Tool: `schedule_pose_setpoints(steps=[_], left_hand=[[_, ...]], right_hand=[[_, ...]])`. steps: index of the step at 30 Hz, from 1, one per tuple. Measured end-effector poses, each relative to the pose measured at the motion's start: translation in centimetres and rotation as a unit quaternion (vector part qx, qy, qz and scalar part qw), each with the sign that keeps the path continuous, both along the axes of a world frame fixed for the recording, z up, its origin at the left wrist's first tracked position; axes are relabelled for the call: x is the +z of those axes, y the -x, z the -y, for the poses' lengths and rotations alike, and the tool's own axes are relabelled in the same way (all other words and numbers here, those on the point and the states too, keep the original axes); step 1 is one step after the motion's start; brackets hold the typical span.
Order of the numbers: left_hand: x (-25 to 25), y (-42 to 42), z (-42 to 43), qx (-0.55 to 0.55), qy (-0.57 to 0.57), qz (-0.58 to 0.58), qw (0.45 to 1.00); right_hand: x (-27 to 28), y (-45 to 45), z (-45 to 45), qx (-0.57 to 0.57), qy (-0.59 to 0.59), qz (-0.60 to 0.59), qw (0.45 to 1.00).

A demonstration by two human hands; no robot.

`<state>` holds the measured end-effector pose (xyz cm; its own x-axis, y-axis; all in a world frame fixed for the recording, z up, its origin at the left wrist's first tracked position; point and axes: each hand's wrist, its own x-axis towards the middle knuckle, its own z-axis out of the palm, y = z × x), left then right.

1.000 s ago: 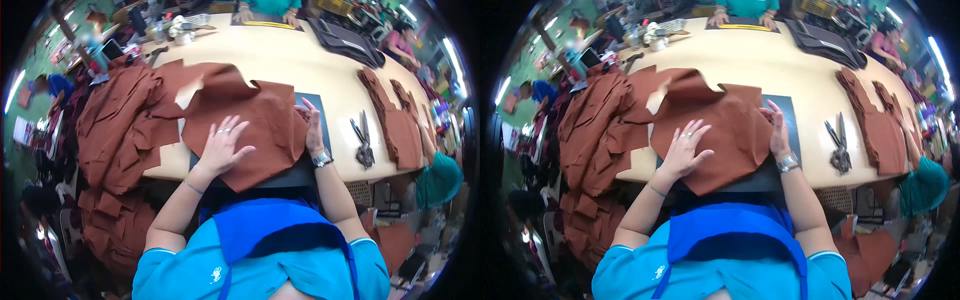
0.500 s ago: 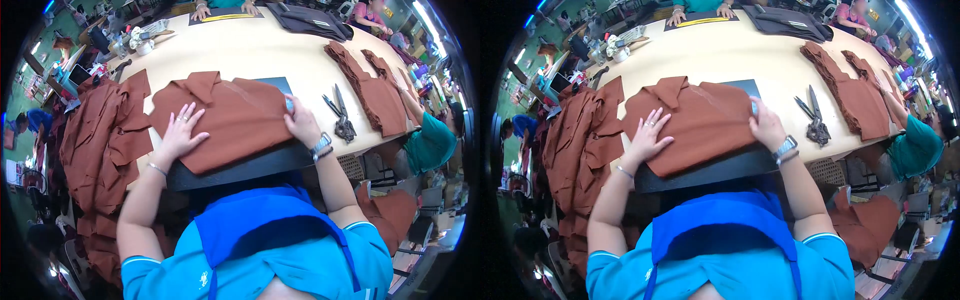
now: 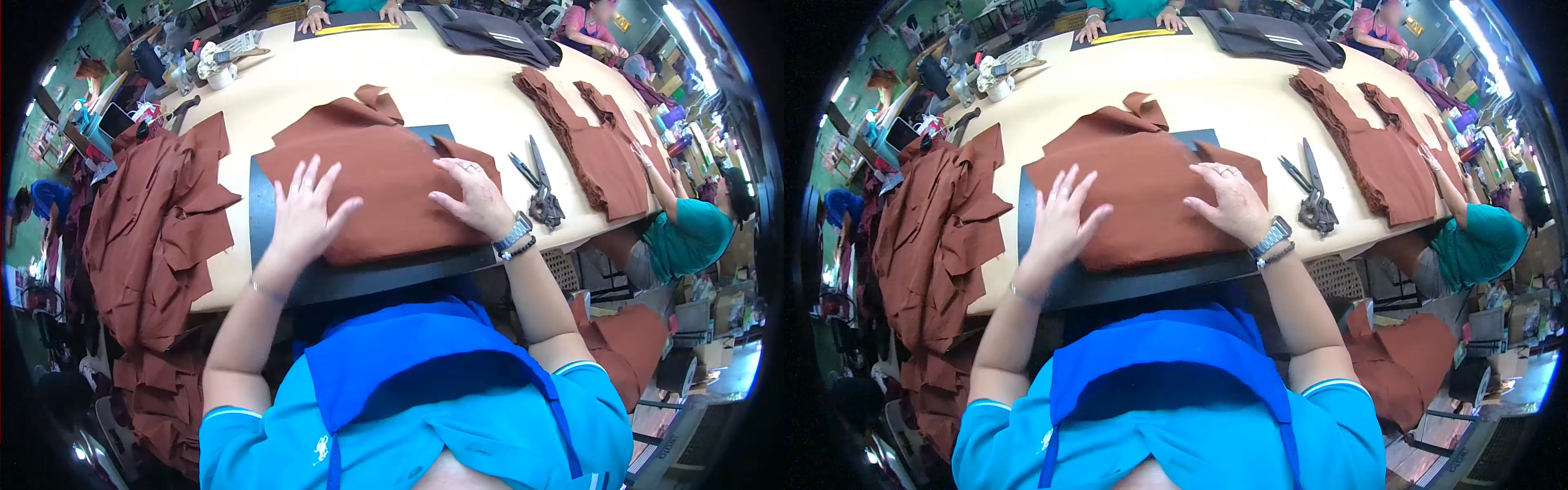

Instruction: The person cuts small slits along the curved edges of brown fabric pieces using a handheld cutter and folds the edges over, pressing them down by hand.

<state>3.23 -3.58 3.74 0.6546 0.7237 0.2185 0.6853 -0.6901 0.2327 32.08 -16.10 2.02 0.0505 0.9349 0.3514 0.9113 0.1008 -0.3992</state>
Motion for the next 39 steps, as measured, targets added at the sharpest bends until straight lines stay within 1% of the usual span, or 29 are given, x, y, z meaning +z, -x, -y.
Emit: schedule_pose_setpoints(steps=[1,2,3,4,5,7,9,10,11,12,13,15,16,19,20,23,24,25,26,27,28,29,31,32,33,35,37,38,39], left_hand=[[-0.5,1.3,1.0,-0.041,-0.019,0.079,0.996],[0.1,2.3,2.5,-0.069,0.020,0.155,0.985],[-0.1,3.4,3.9,-0.077,0.036,0.151,0.985],[-0.8,4.4,5.1,-0.094,0.023,0.120,0.988],[-1.4,5.1,6.2,-0.095,0.072,0.092,0.989],[-3.0,4.8,7.8,-0.118,0.030,0.121,0.985],[-3.6,4.0,7.7,-0.130,-0.025,-0.037,0.991],[-3.7,3.6,6.8,-0.120,0.023,-0.076,0.990],[-3.9,3.0,5.5,-0.108,0.167,0.066,0.978],[-4.2,2.3,3.8,-0.091,0.307,0.202,0.925],[-4.6,1.7,2.0,-0.068,0.438,0.326,0.835],[-6.6,2.6,-3.3,0.001,0.529,0.495,0.689],[-4.1,1.8,-3.8,-0.002,0.493,0.546,0.677],[-3.4,4.3,-3.9,-0.147,0.673,0.560,0.461],[-3.1,4.3,-2.3,-0.109,0.695,0.534,0.468],[-4.5,3.8,1.1,-0.028,0.607,0.391,0.692],[-4.6,3.1,2.3,-0.049,0.557,0.361,0.746],[-4.3,2.4,3.7,-0.067,0.505,0.328,0.796],[-2.6,1.5,5.0,-0.049,0.417,0.228,0.879],[-0.7,0.6,6.2,-0.054,0.341,0.150,0.927],[-1.5,0.0,6.3,-0.057,0.271,0.155,0.948],[-2.7,-0.4,6.1,-0.061,0.199,0.159,0.965],[-4.1,-0.5,4.7,-0.057,0.184,0.227,0.955],[-5.5,-0.2,3.6,-0.078,0.275,0.281,0.916],[-3.9,-0.7,3.8,-0.082,0.401,0.368,0.835],[-5.3,0.8,1.5,-0.061,0.437,0.424,0.791],[-7.4,3.4,-2.0,0.105,0.428,0.446,0.779],[-7.3,4.0,-2.8,0.063,0.503,0.570,0.647],[-7.2,4.4,-3.6,0.016,0.557,0.671,0.489]], right_hand=[[-0.4,-0.6,0.1,-0.009,0.020,0.036,0.999],[-1.0,-0.8,0.3,-0.012,0.038,0.048,0.998],[-1.7,-0.7,0.5,-0.015,0.055,0.060,0.997],[-2.5,-0.5,0.6,-0.020,0.048,0.057,0.997],[-2.4,0.2,0.7,-0.045,0.057,0.075,0.995],[-2.2,2.1,0.8,-0.100,0.076,0.106,0.986],[-3.4,3.3,0.4,-0.122,0.061,0.132,0.982],[-3.2,4.6,0.1,-0.134,0.066,0.134,0.980],[-2.6,5.8,-0.1,-0.146,0.072,0.135,0.977],[-0.8,7.2,0.1,-0.145,0.095,0.166,0.971],[0.7,7.9,0.1,-0.124,0.139,0.106,0.977],[3.3,8.3,-0.1,-0.072,0.218,-0.016,0.973],[4.1,8.2,-0.1,-0.052,0.231,-0.086,0.968],[0.4,6.8,-0.2,0.024,0.082,-0.016,0.996],[-2.2,6.2,-0.8,0.045,-0.011,0.026,0.999],[-8.2,3.8,-2.1,0.098,-0.006,0.235,0.967],[-8.5,4.0,-2.7,0.105,0.062,0.260,0.958],[-6.6,5.3,-2.9,0.082,0.093,0.237,0.964],[-2.8,7.3,-2.9,0.060,0.123,0.215,0.967],[-0.3,8.9,-3.2,0.036,0.152,0.193,0.969],[0.2,10.0,-3.7,0.008,0.144,0.215,0.966],[0.4,10.7,-4.7,0.014,0.139,0.182,0.973],[1.2,11.9,-6.4,0.023,0.130,0.117,0.984],[2.1,11.9,-6.8,0.038,0.136,0.115,0.983],[1.5,11.5,-7.1,0.049,0.086,0.094,0.991],[-0.5,10.8,-7.8,0.072,-0.009,0.051,0.996],[0.4,9.4,-7.7,0.095,0.042,-0.021,0.994],[-0.2,8.6,-7.8,0.065,0.061,0.020,0.996],[-1.3,7.7,-8.0,0.035,0.079,0.063,0.994]])
